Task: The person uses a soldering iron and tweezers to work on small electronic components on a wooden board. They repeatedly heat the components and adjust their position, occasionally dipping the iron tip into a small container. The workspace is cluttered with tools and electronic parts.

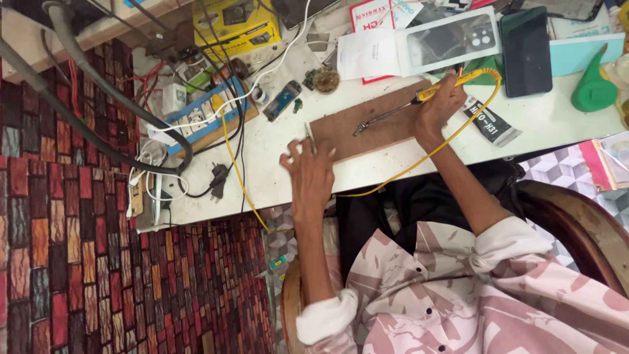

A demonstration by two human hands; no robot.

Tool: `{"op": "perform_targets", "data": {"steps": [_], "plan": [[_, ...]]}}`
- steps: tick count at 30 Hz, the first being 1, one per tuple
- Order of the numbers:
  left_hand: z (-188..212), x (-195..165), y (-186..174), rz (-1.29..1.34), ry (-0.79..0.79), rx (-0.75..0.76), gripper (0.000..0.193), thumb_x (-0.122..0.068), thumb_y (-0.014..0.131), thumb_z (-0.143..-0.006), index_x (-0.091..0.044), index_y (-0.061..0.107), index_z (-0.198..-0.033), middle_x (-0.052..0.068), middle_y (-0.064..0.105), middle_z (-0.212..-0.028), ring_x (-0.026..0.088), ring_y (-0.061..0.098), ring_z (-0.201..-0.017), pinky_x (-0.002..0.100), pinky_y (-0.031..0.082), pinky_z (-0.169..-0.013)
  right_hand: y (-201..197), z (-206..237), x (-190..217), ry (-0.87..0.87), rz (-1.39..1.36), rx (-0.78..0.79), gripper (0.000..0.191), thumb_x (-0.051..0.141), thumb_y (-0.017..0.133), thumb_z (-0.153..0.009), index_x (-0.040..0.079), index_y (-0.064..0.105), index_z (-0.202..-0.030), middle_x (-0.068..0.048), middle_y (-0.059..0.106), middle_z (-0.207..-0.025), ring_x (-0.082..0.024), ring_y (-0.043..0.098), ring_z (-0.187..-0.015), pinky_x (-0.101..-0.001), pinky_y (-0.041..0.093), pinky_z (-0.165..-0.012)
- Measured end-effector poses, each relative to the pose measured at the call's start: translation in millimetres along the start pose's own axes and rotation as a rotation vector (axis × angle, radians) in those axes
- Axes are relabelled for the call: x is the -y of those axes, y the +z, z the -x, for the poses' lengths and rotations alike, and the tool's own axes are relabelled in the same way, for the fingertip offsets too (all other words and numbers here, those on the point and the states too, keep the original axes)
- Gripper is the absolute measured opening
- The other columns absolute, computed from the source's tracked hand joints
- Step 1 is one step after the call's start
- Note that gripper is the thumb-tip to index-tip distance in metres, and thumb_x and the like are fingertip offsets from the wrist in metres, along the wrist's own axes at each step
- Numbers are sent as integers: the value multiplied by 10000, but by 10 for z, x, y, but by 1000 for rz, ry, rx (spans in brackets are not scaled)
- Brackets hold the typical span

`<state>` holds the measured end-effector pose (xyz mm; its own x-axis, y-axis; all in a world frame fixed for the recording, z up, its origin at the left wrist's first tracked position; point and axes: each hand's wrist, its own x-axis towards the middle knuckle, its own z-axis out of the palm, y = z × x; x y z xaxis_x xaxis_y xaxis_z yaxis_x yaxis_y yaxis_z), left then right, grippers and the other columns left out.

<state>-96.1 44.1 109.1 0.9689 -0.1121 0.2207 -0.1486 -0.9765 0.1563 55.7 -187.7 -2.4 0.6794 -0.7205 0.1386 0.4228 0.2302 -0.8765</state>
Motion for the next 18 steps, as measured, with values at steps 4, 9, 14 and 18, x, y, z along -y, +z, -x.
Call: {"op": "perform_targets", "data": {"steps": [4,9,14,18], "plan": [[-364,-50,176,306,202,27,668,34,647,-858,-256,616,-1460,209,419,-1449,383,484,-1248,553,327,-1059,-58,-95,-2,44,-41,-70,429,247,552,-1064,66,424,-697,17,398,-645,-100,359,-590,-334,350,-555],[-652,23,484,376,238,162,660,51,670,-794,-269,670,-1371,183,470,-1307,355,535,-1153,469,420,-983,-97,-239,-47,31,-8,-192,400,221,532,-1035,54,437,-684,11,424,-669,-113,402,-632,-350,389,-590],[-649,52,573,490,191,156,420,-120,768,-923,-107,643,-1323,102,595,-1160,297,583,-1066,422,435,-971,-107,-208,-40,89,-72,-182,402,228,545,-1035,47,469,-684,9,436,-657,-100,401,-617,-331,368,-572],[-612,21,490,565,68,215,566,-298,881,-755,-97,680,-1244,57,622,-954,242,594,-922,418,413,-926,-72,-178,8,100,-48,-149,402,213,548,-1033,55,468,-672,14,433,-634,-90,383,-580,-317,343,-535]]}}
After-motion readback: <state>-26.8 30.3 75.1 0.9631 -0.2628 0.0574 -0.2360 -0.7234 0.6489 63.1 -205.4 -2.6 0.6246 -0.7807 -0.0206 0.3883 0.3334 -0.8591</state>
